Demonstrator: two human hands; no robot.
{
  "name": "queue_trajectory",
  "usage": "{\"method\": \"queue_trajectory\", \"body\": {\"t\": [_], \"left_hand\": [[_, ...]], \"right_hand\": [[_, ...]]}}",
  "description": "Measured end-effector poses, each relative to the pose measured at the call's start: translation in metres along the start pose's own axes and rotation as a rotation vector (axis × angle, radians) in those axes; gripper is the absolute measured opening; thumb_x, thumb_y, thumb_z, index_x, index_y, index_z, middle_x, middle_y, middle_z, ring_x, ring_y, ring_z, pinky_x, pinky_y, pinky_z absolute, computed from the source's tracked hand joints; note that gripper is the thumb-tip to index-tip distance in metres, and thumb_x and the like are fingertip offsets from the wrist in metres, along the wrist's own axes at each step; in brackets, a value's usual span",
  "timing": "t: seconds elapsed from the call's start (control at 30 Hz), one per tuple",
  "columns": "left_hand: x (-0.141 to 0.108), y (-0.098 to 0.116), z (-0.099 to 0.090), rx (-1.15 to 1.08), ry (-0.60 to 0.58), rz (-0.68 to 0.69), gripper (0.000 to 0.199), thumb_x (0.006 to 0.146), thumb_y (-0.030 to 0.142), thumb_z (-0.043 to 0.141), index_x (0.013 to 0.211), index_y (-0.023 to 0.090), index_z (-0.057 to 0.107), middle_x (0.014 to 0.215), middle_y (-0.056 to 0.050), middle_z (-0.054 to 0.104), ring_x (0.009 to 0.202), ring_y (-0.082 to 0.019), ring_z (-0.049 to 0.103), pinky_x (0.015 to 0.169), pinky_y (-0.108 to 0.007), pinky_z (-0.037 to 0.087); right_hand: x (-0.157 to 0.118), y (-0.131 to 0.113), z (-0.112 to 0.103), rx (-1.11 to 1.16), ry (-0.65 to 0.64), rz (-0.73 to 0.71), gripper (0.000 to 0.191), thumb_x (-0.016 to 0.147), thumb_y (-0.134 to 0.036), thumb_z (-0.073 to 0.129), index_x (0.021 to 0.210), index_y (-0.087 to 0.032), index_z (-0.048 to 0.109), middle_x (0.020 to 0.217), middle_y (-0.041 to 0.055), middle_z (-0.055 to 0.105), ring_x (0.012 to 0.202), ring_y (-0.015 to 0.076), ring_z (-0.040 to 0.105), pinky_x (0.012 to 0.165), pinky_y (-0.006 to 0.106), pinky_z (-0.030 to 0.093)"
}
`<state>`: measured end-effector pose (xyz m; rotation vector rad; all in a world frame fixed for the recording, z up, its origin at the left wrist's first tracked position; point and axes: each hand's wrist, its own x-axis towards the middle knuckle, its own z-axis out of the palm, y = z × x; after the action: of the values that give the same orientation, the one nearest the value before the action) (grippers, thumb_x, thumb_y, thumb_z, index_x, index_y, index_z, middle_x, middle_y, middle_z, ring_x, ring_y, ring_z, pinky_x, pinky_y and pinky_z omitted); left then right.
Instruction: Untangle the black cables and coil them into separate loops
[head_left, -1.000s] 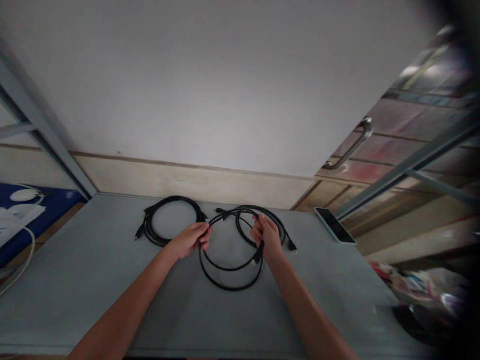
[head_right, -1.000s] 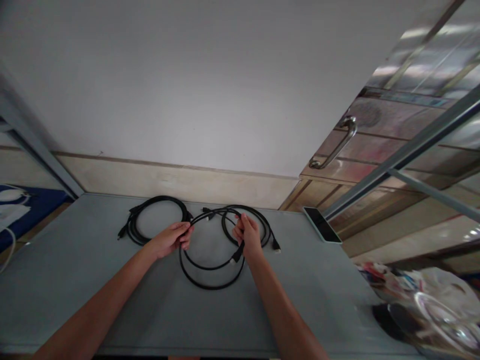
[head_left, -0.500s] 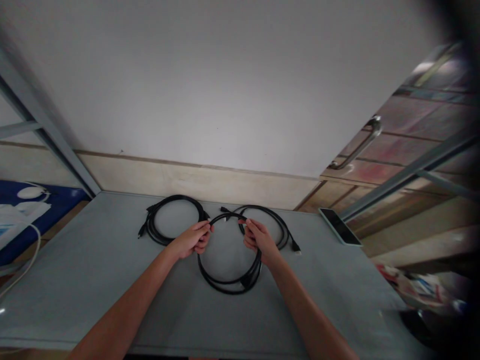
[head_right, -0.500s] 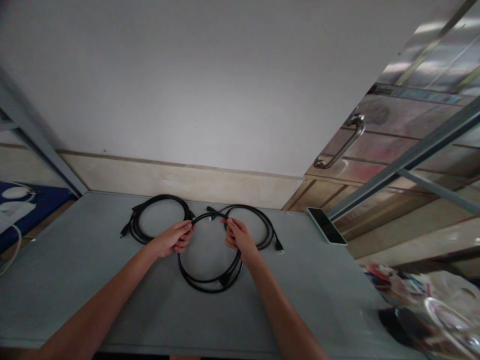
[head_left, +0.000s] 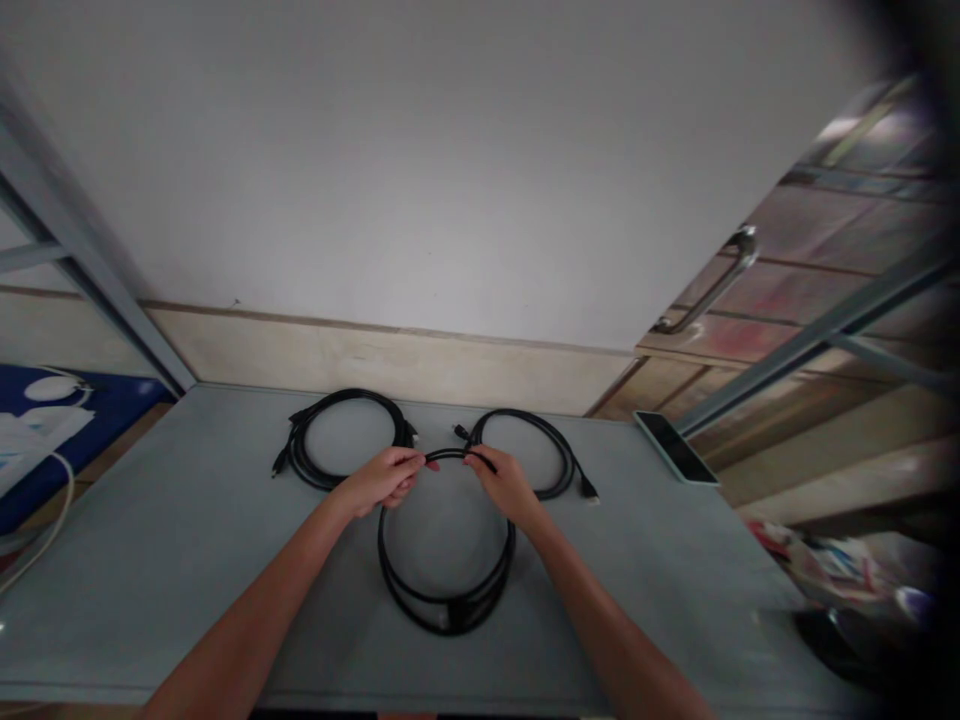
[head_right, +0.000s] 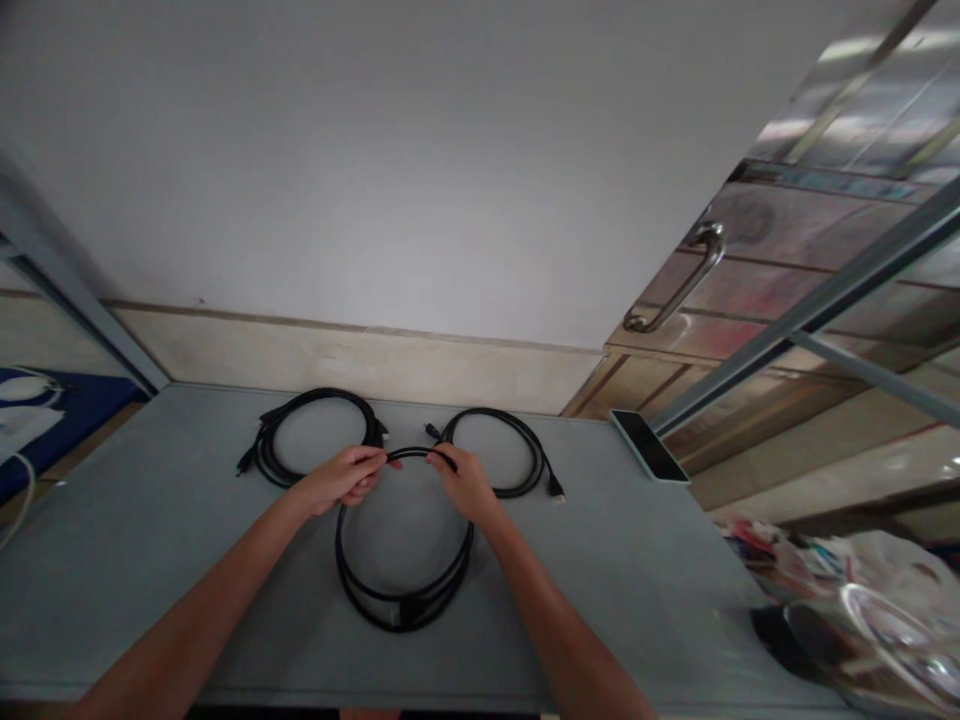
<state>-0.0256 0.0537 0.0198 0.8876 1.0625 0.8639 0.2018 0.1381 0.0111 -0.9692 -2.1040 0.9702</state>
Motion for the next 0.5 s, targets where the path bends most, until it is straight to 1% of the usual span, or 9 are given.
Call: {"method": "queue_trajectory", "body": {"t": [0.07,0.13,0.2,0.3,0.4,0.43,0.5], "left_hand": [[0.002,0.0,0.0,-0.072,0.012,0.034,0.043,0.086,0.054,0.059,0.101,0.014,0.06,0.058,0.01,0.028,0.043,-0.003,0.017,0.04,-0.019,0.01],[0.004,-0.001,-0.001,-0.159,0.007,0.051,0.04,0.085,0.053,0.06,0.093,0.014,0.059,0.058,0.009,0.03,0.042,-0.003,0.019,0.04,-0.018,0.013],[0.005,-0.002,-0.001,-0.227,-0.016,0.054,0.037,0.084,0.05,0.063,0.089,0.014,0.058,0.059,0.009,0.033,0.042,-0.003,0.023,0.041,-0.018,0.018],[0.006,-0.003,-0.001,-0.279,-0.029,0.071,0.035,0.083,0.048,0.066,0.083,0.015,0.057,0.058,0.008,0.037,0.044,-0.004,0.034,0.045,-0.019,0.03],[0.007,-0.006,0.001,-0.296,-0.024,0.126,0.035,0.081,0.047,0.068,0.078,0.015,0.056,0.059,0.004,0.048,0.053,-0.01,0.051,0.059,-0.025,0.045],[0.008,-0.007,0.002,-0.307,-0.03,0.14,0.034,0.081,0.047,0.068,0.078,0.015,0.056,0.062,0.001,0.054,0.059,-0.013,0.057,0.065,-0.028,0.048],[0.01,-0.009,0.005,-0.333,-0.041,0.154,0.034,0.08,0.046,0.07,0.08,0.015,0.057,0.076,-0.006,0.065,0.073,-0.018,0.064,0.074,-0.032,0.05]], "right_hand": [[0.001,0.002,-0.003,0.076,0.109,0.04,0.032,0.09,-0.044,0.051,0.08,-0.018,0.066,0.06,0.0013,0.059,0.055,0.0142,0.052,0.051,0.025,0.039],[0.003,0.006,-0.007,0.199,0.237,0.09,0.035,0.09,-0.049,0.051,0.079,-0.018,0.062,0.049,-0.0033,0.047,0.044,0.0111,0.041,0.042,0.024,0.031],[0.005,0.01,-0.012,0.316,0.356,0.124,0.037,0.088,-0.054,0.052,0.08,-0.018,0.059,0.045,-0.0066,0.038,0.039,0.0092,0.033,0.039,0.023,0.026],[0.007,0.014,-0.016,0.465,0.499,0.151,0.039,0.084,-0.058,0.057,0.081,-0.019,0.058,0.045,-0.0086,0.034,0.037,0.0077,0.029,0.038,0.022,0.023],[0.008,0.016,-0.018,0.621,0.639,0.176,0.039,0.081,-0.059,0.061,0.078,-0.02,0.055,0.046,-0.0102,0.03,0.036,0.0064,0.027,0.037,0.022,0.022],[0.008,0.016,-0.018,0.666,0.677,0.181,0.039,0.081,-0.058,0.062,0.078,-0.02,0.055,0.046,-0.0108,0.029,0.036,0.006,0.026,0.037,0.021,0.022],[0.008,0.017,-0.016,0.735,0.732,0.189,0.039,0.081,-0.058,0.062,0.079,-0.02,0.053,0.047,-0.0115,0.028,0.036,0.0052,0.025,0.037,0.021,0.022]]}}
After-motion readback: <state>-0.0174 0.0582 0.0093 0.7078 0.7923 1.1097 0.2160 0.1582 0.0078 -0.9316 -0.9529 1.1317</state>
